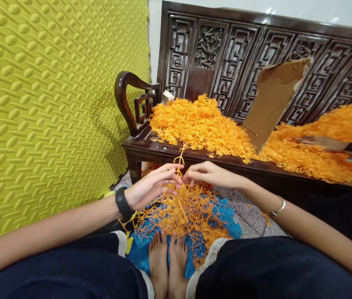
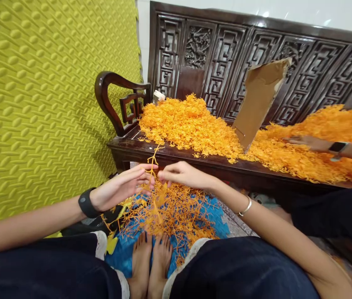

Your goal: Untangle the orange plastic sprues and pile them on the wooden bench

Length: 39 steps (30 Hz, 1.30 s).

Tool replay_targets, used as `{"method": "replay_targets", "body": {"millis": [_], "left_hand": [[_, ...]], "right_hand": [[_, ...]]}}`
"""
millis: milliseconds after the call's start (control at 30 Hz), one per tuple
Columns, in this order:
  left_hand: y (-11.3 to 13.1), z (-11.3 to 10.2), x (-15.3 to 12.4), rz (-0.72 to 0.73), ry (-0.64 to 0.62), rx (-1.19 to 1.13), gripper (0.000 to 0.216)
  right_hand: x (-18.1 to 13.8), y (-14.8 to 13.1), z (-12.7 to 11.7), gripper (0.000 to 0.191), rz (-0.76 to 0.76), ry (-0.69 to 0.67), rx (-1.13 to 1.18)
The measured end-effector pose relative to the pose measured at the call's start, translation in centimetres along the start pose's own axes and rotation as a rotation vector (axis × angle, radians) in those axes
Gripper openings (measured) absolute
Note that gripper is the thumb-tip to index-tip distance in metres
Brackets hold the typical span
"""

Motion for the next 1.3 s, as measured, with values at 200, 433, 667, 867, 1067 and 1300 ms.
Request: {"method": "replay_targets", "body": {"millis": [200,433,667,867,1067,1300], "left_hand": [[1.6,1.0,0.1,0.11,-0.026,-0.059,0.03],[3.0,0.5,0.1,0.224,0.077,-0.211,0.025],[2.1,0.1,0.1,0.195,0.133,-0.187,0.025],[1.6,-0.9,0.2,0.157,0.185,-0.004,0.02],[1.5,-1.0,-0.2,0.059,0.148,0.031,0.021],[2.5,1.8,-1.3,0.095,0.014,0.224,0.021]], "right_hand": [[-0.4,-2.2,3.1,0.038,-0.162,0.01,-0.14],[-2.6,-4.4,-0.6,0.041,-0.272,0.724,-0.24],[-1.6,-5.4,2.9,0.027,-0.343,0.414,-0.646],[-1.5,-4.3,2.9,0.01,-0.254,0.228,-0.461],[-2.2,-3.5,1.7,0.011,-0.19,0.038,-0.254],[-3.6,-4.3,0.0,0.015,-0.252,-0.026,-0.181]]}}
Point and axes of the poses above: each hand's wrist, its own x-axis towards the middle knuckle, its own z-axis out of the palm, y = z × x, the point moved 8 cm from there along x, towards the middle knuckle, and after that the axes turned 6 degrees about -x, right-handed, at the moved point
